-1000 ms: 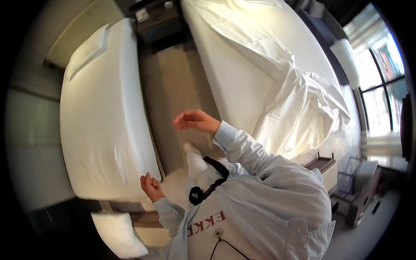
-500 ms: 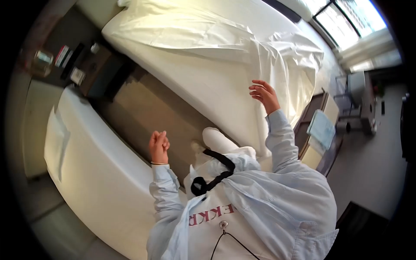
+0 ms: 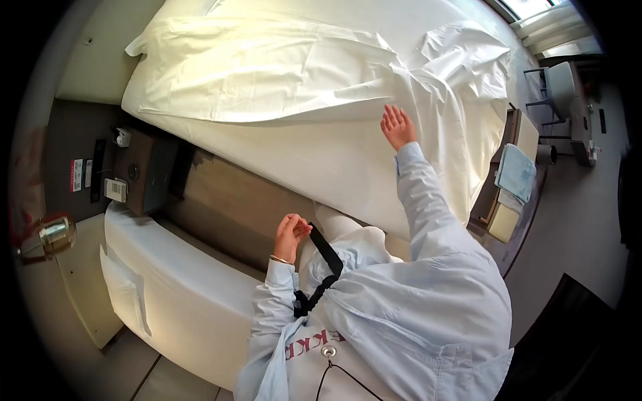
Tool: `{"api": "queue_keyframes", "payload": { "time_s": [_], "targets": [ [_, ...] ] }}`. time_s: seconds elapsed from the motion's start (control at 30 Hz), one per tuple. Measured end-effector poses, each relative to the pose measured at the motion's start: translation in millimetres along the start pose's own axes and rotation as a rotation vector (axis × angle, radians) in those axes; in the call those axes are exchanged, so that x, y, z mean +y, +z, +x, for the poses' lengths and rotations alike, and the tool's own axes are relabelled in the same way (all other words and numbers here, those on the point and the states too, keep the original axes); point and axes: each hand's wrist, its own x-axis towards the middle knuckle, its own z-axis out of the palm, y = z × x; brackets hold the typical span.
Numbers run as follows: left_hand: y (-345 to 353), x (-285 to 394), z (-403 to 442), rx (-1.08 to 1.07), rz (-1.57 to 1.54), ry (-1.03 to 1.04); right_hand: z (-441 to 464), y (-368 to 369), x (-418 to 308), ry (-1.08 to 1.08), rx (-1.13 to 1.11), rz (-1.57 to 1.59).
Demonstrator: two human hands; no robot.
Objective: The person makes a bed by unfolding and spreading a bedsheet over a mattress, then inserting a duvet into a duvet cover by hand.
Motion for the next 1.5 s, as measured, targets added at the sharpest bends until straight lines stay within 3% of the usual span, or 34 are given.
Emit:
{"api": "queue_keyframes", "payload": {
  "time_s": [0.07, 0.13, 0.23, 0.5, 0.6, 0.7, 0.87, 0.93, 0.97, 1.0, 1.03, 1.07, 1.13, 1.17, 1.27, 1.33, 1.4, 1.5],
  "targets": [
    [0.7, 21.1, 9.9, 0.017, -0.029, 0.03, 42.2, 0.6, -0.3, -0.044, 0.054, 0.001],
    [-8.5, 39.0, 18.3, 0.055, -0.081, 0.087, 72.8, 0.8, 0.9, -0.144, 0.266, 0.171],
    [-28.7, 58.3, 32.2, 0.147, -0.125, 0.083, 94.2, 6.0, 8.0, -0.162, 0.298, 0.341],
    [-3.2, 76.8, 56.7, 0.119, -0.169, 0.008, 116.6, 19.7, -20.3, -0.186, 0.363, 0.283],
    [12.1, 79.4, 64.6, 0.1, 0.062, 0.054, 118.3, 12.9, -30.0, -0.315, 0.459, 0.365],
    [22.9, 81.7, 72.4, 0.038, 0.273, 0.052, 101.8, 10.8, -41.9, -0.225, 0.363, 0.308],
    [57.9, 97.2, 99.9, -0.186, 0.417, 0.028, -13.7, 54.5, -51.7, -0.225, 0.293, 0.183],
    [80.2, 105.2, 110.2, -0.303, 0.492, 0.066, -64.9, 68.2, -57.8, -0.278, -0.073, 0.09],
    [91.5, 111.9, 107.4, -0.32, 0.493, 0.069, -98.0, 77.4, -54.0, -0.319, -0.1, 0.053],
    [104.6, 119.9, 105.6, -0.377, 0.387, 0.069, -133.0, 95.5, -51.2, -0.356, -0.121, 0.034],
    [112.1, 127.8, 104.7, -0.432, 0.295, 0.061, -170.2, 134.2, -40.3, -0.473, 0.249, 0.03],
    [114.2, 133.9, 109.5, -0.456, 0.309, 0.064, -190.7, 98.9, -43.6, -0.457, 0.116, -0.011],
    [111.2, 151.4, 125.0, -0.587, -0.108, 0.053, -245.4, 87.5, -38.0, -0.474, -0.05, 0.014],
    [110.2, 161.7, 124.1, -0.345, -0.082, 0.084, -271.2, 93.7, -26.9, -0.551, 0.076, 0.015],
    [110.6, 205.0, 123.5, -0.325, -0.092, 0.141, -303.6, 58.8, 9.2, -0.668, 0.218, 0.012],
    [94.1, 212.1, 161.5, -0.151, 0.17, 0.216, -311.5, 33.0, 37.5, -0.718, 0.409, 0.034],
    [58.0, 194.9, 197.8, -0.084, 0.235, 0.243, -315.2, -8.8, 58.1, -0.713, 0.535, 0.022],
    [15.0, 170.1, 209.9, 0.128, 0.225, 0.265, -321.6, -93.1, 74.7, -0.542, 0.401, 0.132]
  ]
}}
